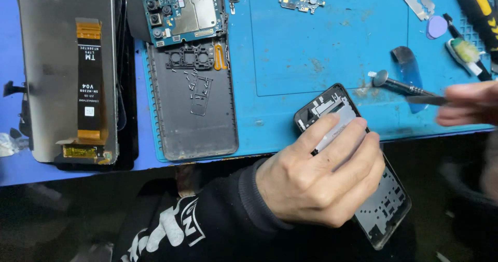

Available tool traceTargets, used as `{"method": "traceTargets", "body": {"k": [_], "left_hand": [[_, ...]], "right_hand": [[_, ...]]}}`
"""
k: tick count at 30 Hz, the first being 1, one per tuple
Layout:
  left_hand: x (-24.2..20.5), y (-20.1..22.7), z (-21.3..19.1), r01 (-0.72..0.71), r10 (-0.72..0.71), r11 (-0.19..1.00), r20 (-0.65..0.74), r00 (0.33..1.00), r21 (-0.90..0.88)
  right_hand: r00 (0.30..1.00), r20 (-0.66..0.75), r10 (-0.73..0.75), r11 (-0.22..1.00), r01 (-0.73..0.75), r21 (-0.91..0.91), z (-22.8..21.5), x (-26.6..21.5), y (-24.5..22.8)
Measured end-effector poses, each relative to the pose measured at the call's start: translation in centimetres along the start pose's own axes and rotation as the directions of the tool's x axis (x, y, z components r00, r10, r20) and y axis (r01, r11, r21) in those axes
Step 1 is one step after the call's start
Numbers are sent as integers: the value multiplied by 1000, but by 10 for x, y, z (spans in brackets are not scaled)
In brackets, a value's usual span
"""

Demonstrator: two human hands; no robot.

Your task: Cleaning and disassembling the frame of a smartphone to prepare it for repair.

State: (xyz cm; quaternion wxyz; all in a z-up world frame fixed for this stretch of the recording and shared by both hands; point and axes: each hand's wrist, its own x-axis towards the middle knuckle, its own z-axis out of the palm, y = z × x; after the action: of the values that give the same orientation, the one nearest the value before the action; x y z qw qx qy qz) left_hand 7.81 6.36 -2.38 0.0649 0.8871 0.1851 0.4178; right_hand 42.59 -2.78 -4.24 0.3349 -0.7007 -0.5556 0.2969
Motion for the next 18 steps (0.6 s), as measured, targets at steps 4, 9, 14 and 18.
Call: {"method": "traceTargets", "body": {"k": [4,9,14,18], "left_hand": [[-14,1,12,16,-16,1000,16,1000,-7],[-12,-4,18,4,-4,999,3,1000,46],[-20,-2,28,20,-20,999,-9,1000,45],[-23,-3,26,36,-36,999,-21,999,9]], "right_hand": [[935,-148,-323,919,347,186,86,12,-81],[858,-12,-513,841,500,-207,87,27,-85],[913,75,-402,870,406,-280,66,28,-46],[817,441,371,907,-421,18,49,41,-43]]}}
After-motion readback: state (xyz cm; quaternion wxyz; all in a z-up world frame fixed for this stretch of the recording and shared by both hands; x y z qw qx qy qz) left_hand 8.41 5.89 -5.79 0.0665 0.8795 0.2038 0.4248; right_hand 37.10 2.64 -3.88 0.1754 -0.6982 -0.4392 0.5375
